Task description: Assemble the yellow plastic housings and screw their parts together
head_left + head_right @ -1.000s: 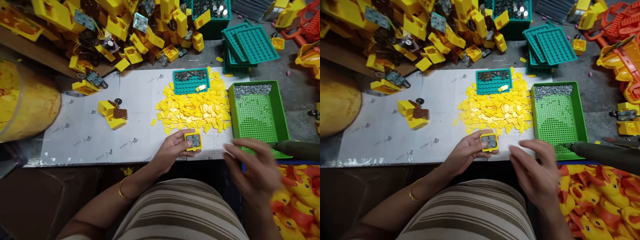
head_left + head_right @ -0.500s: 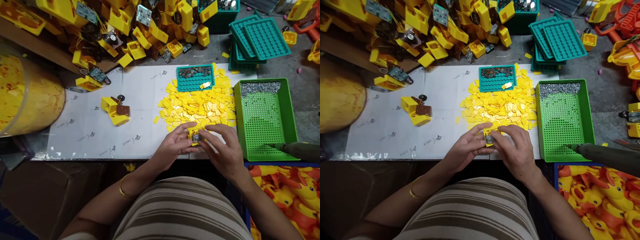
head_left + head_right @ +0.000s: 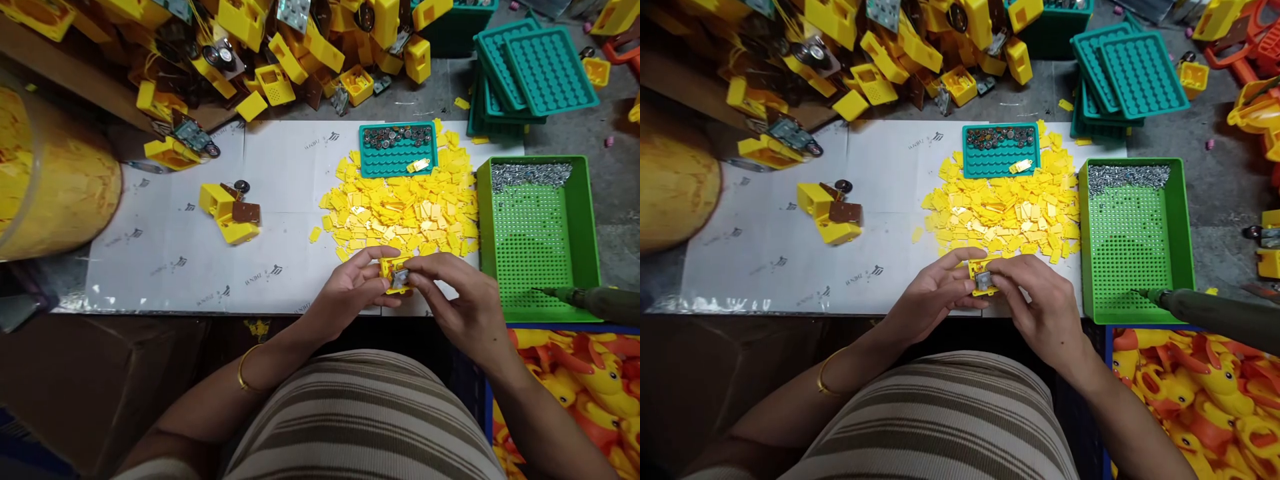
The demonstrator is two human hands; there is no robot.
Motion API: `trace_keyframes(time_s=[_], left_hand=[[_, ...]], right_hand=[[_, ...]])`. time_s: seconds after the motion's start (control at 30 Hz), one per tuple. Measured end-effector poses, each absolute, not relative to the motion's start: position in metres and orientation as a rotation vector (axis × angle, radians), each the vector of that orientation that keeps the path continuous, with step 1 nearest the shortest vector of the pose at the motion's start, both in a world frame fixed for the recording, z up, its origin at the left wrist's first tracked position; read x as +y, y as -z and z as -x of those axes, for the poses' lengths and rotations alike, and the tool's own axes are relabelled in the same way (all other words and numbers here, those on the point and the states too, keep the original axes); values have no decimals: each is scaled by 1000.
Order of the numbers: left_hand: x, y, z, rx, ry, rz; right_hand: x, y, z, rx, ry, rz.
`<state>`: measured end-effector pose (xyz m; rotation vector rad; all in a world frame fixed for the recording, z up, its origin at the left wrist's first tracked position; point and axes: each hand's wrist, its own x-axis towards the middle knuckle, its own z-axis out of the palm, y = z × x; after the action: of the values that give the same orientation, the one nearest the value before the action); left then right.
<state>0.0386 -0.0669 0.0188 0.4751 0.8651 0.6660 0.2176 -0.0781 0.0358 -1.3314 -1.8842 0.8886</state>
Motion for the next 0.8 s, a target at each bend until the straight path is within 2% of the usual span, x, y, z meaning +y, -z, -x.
trace_keyframes(time_s=[0.8], left_hand=[[-69,-16,-43,857,-677,-462]], right_hand=[[-76,-42,-222,-1933,-949,1412]])
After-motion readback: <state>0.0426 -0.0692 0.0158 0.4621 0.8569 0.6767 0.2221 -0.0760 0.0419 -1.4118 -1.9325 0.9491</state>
